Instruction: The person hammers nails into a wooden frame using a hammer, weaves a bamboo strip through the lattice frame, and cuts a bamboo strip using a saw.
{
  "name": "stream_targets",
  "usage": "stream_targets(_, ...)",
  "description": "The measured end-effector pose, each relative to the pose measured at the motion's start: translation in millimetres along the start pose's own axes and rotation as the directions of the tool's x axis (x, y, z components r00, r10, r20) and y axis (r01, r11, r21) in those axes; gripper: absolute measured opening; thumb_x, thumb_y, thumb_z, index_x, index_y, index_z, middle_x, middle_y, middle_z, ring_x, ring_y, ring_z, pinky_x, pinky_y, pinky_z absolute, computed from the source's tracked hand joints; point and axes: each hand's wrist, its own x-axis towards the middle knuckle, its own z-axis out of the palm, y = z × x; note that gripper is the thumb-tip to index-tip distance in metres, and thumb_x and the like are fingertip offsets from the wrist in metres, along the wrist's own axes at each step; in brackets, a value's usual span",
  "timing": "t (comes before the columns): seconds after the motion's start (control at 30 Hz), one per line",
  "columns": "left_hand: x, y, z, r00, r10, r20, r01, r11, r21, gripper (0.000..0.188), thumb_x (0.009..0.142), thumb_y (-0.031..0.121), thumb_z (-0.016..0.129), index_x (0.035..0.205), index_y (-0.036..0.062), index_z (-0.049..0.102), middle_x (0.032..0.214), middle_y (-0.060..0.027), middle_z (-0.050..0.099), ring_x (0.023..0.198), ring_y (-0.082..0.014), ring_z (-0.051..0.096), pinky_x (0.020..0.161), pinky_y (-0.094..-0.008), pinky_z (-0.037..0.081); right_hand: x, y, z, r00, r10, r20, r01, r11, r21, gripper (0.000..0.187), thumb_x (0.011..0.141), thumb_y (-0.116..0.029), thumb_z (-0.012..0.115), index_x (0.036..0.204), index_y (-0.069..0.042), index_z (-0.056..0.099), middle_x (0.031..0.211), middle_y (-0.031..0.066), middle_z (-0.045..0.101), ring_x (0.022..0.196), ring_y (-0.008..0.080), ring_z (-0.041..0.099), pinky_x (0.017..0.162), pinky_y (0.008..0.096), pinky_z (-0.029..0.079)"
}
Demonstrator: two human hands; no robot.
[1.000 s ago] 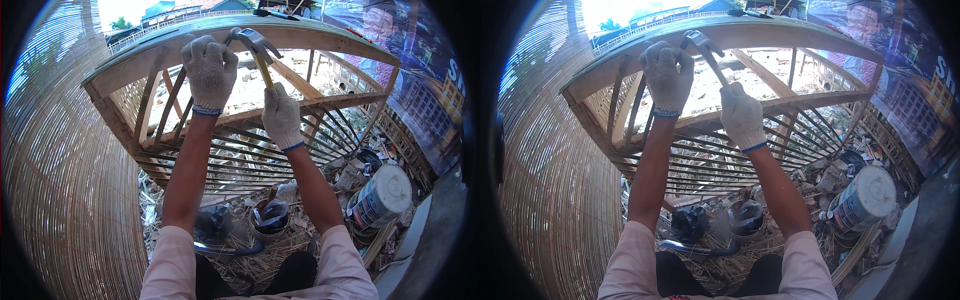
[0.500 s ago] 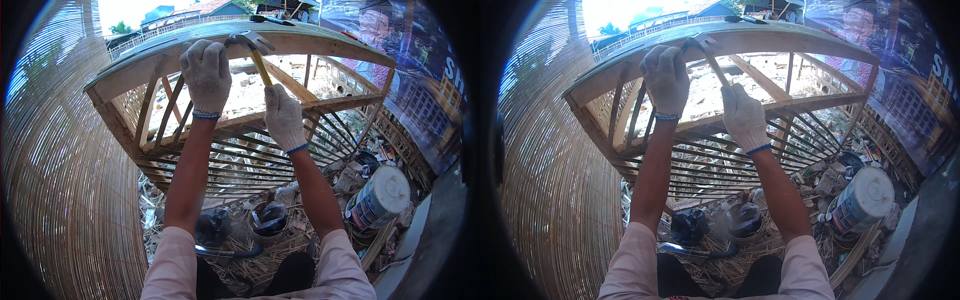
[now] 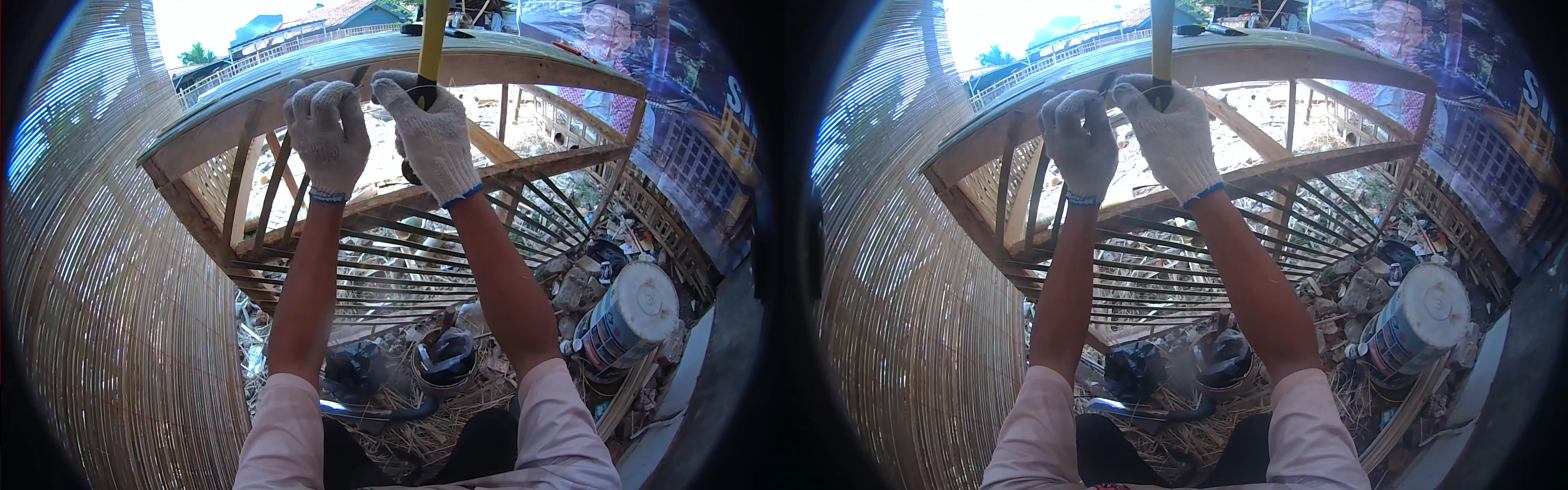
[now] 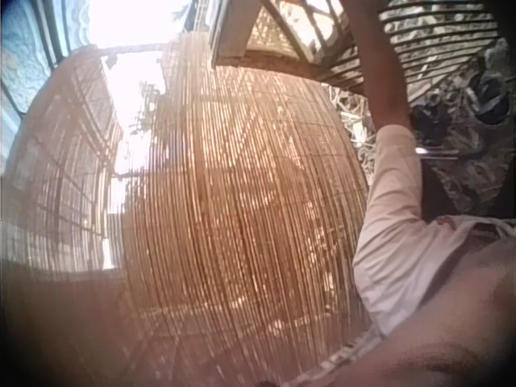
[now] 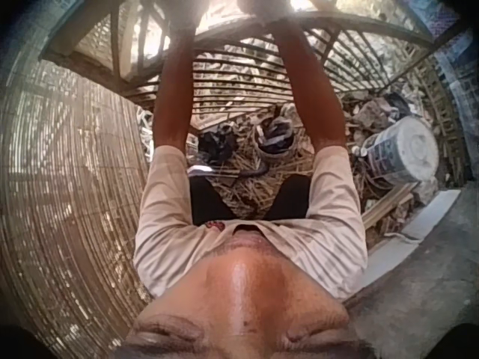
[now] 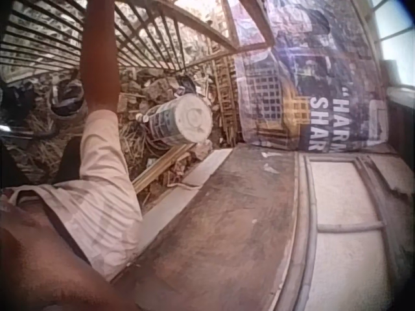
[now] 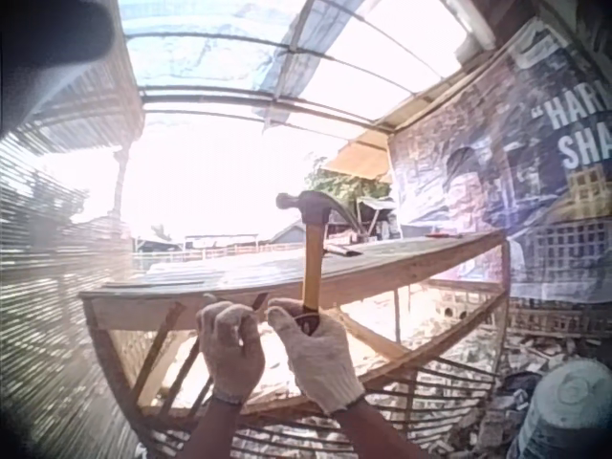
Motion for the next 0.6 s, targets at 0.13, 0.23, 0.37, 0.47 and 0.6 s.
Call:
stream_targets(0.13,0,1,2,0.999,0.024,-0.044,-0.024,1.0,0.017,0.017,0.093,0.012,0.072,0.108,0.0133,0.064,0.102,-0.0092,0.064,0.1,-0.0329,0.063,0.102,-0.0552,0.048,16,-10,14,0.975,-0.216,0.049,0.219,0.972,-0.08,0.027,0.096,-0.026,0.076,0.107,-0.002,0.078,0.081,0.0048,0.073,0.072,0.0108,0.066,0.066,0.029,0.053)
stream_targets(0.23,-1,3,2,0.998,-0.046,-0.051,0.049,0.998,0.048,0.019,0.093,0.011,0.073,0.109,0.0148,0.065,0.105,-0.0092,0.063,0.103,-0.0333,0.063,0.101,-0.0557,0.048,15,-15,19,0.958,-0.281,0.062,0.287,0.947,-0.143,0.025,0.094,-0.024,0.076,0.105,-0.002,0.077,0.084,0.0084,0.076,0.074,0.0132,0.069,0.07,0.0298,0.056)
stream_targets(0.37,-1,4,2,0.997,-0.074,-0.021,0.076,0.993,0.087,0.018,0.093,0.005,0.07,0.109,0.0134,0.065,0.1,-0.0082,0.066,0.098,-0.0324,0.064,0.101,-0.0554,0.05,5,-20,13,0.913,-0.398,0.084,0.406,0.882,-0.239,0.029,0.096,-0.028,0.074,0.109,-0.002,0.076,0.087,0.0108,0.076,0.078,0.0162,0.072,0.074,0.0336,0.058)
stream_targets(0.47,1,5,4,0.996,-0.042,-0.074,0.042,0.999,0.0,0.016,0.093,0.005,0.07,0.107,0.0119,0.065,0.095,-0.0075,0.068,0.094,-0.0313,0.066,0.106,-0.0559,0.049,-15,-18,-1,0.974,-0.215,0.067,0.225,0.952,-0.207,0.035,0.099,-0.033,0.073,0.113,-0.001,0.075,0.088,0.011,0.077,0.082,0.0163,0.072,0.077,0.034,0.057)
stream_targets(0.6,3,6,5,0.998,-0.019,-0.067,0.023,0.999,0.048,0.014,0.094,0.006,0.072,0.105,0.0117,0.065,0.097,-0.0063,0.07,0.094,-0.03,0.068,0.11,-0.0555,0.047,-46,-7,-21,0.994,-0.103,-0.041,0.092,0.972,-0.218,0.042,0.1,-0.035,0.072,0.119,0.002,0.071,0.096,0.0102,0.075,0.083,0.0156,0.07,0.08,0.0336,0.056)
